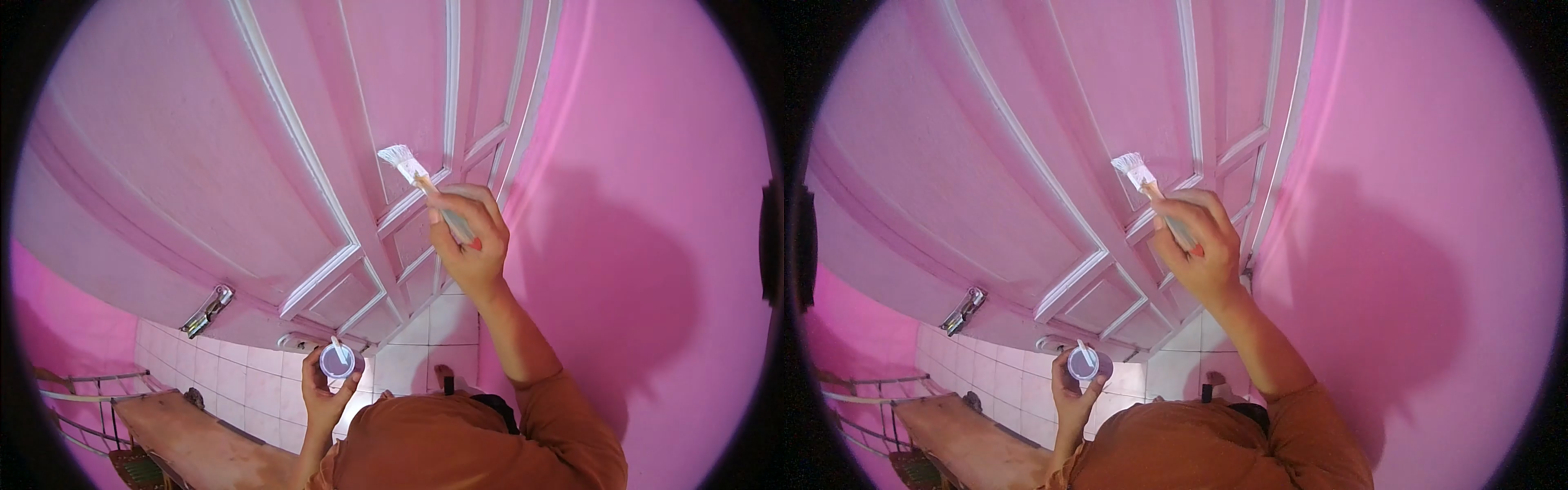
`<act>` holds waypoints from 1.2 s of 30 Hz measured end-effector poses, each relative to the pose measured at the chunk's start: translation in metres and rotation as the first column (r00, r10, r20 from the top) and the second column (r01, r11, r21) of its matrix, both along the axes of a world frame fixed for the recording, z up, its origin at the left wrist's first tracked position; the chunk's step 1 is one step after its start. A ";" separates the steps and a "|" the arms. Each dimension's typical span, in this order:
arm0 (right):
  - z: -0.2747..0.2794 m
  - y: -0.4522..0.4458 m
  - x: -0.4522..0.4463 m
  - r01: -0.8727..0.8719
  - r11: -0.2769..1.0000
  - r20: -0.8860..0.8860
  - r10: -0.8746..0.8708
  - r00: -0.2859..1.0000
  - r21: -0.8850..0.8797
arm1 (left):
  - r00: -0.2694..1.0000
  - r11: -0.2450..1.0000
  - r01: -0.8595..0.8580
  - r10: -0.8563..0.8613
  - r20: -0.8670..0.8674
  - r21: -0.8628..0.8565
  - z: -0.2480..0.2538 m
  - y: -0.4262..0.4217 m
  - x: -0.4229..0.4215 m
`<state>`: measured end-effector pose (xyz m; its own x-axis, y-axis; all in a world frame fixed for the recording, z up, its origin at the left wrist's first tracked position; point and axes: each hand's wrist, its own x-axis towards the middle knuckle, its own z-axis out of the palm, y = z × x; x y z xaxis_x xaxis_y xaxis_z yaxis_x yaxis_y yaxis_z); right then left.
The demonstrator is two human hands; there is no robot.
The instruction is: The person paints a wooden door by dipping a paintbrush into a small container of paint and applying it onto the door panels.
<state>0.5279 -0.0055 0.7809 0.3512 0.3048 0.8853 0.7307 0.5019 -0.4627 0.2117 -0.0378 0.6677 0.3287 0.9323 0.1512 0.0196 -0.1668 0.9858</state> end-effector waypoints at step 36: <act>0.032 -0.024 0.005 0.002 0.998 0.002 -0.002 1.000 -0.055 | 0.997 0.995 0.065 -0.061 -0.047 0.076 0.002 0.022 0.008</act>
